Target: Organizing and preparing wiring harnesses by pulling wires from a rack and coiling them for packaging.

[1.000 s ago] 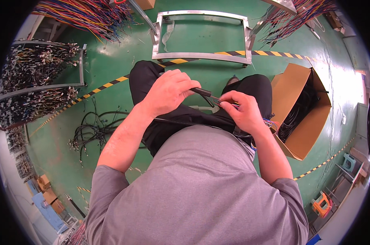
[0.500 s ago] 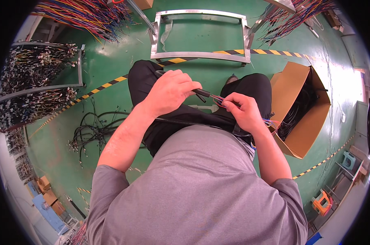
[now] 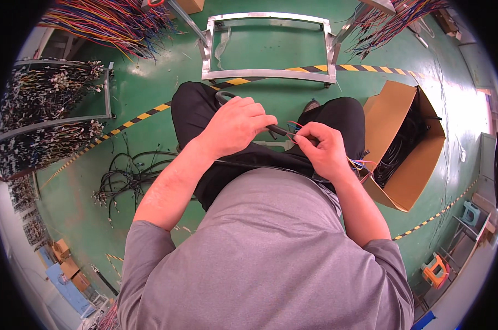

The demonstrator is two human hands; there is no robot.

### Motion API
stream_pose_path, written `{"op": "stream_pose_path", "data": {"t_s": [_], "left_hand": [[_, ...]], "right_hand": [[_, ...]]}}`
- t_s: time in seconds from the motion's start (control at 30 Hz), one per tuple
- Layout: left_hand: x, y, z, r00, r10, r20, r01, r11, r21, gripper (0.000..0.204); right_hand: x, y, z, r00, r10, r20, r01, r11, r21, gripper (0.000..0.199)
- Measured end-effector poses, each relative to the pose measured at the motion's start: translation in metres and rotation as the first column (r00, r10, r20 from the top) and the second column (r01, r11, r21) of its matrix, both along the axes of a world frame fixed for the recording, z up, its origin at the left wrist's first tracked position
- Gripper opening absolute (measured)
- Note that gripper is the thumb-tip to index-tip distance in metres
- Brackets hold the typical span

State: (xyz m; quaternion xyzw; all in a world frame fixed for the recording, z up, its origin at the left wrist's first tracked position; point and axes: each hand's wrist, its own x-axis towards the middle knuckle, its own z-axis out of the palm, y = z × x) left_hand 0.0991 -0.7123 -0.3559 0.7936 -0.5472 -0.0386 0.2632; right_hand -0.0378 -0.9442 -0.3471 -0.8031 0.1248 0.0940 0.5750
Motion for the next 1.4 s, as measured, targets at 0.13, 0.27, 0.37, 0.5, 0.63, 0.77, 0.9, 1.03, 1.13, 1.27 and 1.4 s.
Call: {"op": "stream_pose_path", "data": {"t_s": [0.13, 0.27, 0.37, 0.5, 0.63, 0.77, 0.9, 1.03, 1.13, 1.27, 1.4], "left_hand": [[-0.001, 0.002, 0.002, 0.999, -0.029, -0.017, 0.029, 1.0, 0.012, 0.034], [0.003, 0.009, 0.004, 0.992, 0.072, -0.1, -0.076, 0.996, -0.037, 0.033], [-0.002, 0.004, 0.006, 0.994, 0.042, -0.101, -0.046, 0.998, -0.047, 0.033], [-0.003, 0.002, 0.004, 0.995, 0.01, -0.097, -0.014, 0.999, -0.046, 0.032], [-0.005, 0.009, 0.007, 0.991, 0.022, -0.131, -0.028, 0.999, -0.043, 0.03], [-0.01, 0.012, 0.004, 0.991, 0.002, -0.131, -0.014, 0.996, -0.086, 0.023], [-0.014, 0.015, 0.003, 0.982, -0.04, -0.185, 0.032, 0.998, -0.047, 0.028], [-0.022, 0.014, -0.005, 0.984, -0.02, -0.176, 0.019, 1.0, -0.003, 0.028], [-0.027, 0.01, -0.014, 0.986, 0.006, -0.169, -0.02, 0.996, -0.084, 0.027], [-0.035, 0.004, -0.017, 0.982, 0.022, -0.185, -0.045, 0.992, -0.119, 0.021], [-0.043, -0.01, -0.023, 0.955, -0.005, -0.297, -0.006, 0.999, -0.036, 0.023]], "right_hand": [[0.003, -0.001, -0.008, 0.996, 0.038, 0.083, -0.034, 0.998, -0.052, 0.008], [-0.005, -0.009, -0.011, 0.995, 0.023, 0.098, -0.025, 0.999, 0.02, 0.008], [-0.003, -0.001, -0.009, 0.994, 0.059, 0.094, -0.058, 0.998, -0.012, 0.009], [-0.003, -0.004, -0.011, 0.994, 0.091, 0.051, -0.091, 0.996, -0.013, 0.013], [0.0, -0.023, -0.015, 0.994, -0.04, 0.097, 0.037, 0.999, 0.038, 0.018], [0.016, -0.045, -0.016, 0.998, 0.016, 0.055, 0.006, 0.924, -0.382, 0.02], [0.015, -0.026, -0.027, 0.841, 0.316, -0.44, -0.54, 0.433, -0.722, 0.053], [0.005, -0.021, -0.069, 0.784, 0.354, -0.509, -0.613, 0.312, -0.726, 0.055], [0.012, -0.034, -0.081, 0.742, 0.34, -0.577, -0.669, 0.331, -0.666, 0.044], [0.018, -0.052, -0.067, 0.901, 0.196, -0.388, -0.356, 0.845, -0.399, 0.022], [0.005, -0.05, -0.035, 0.947, 0.044, -0.318, 0.062, 0.947, 0.316, 0.016]]}}
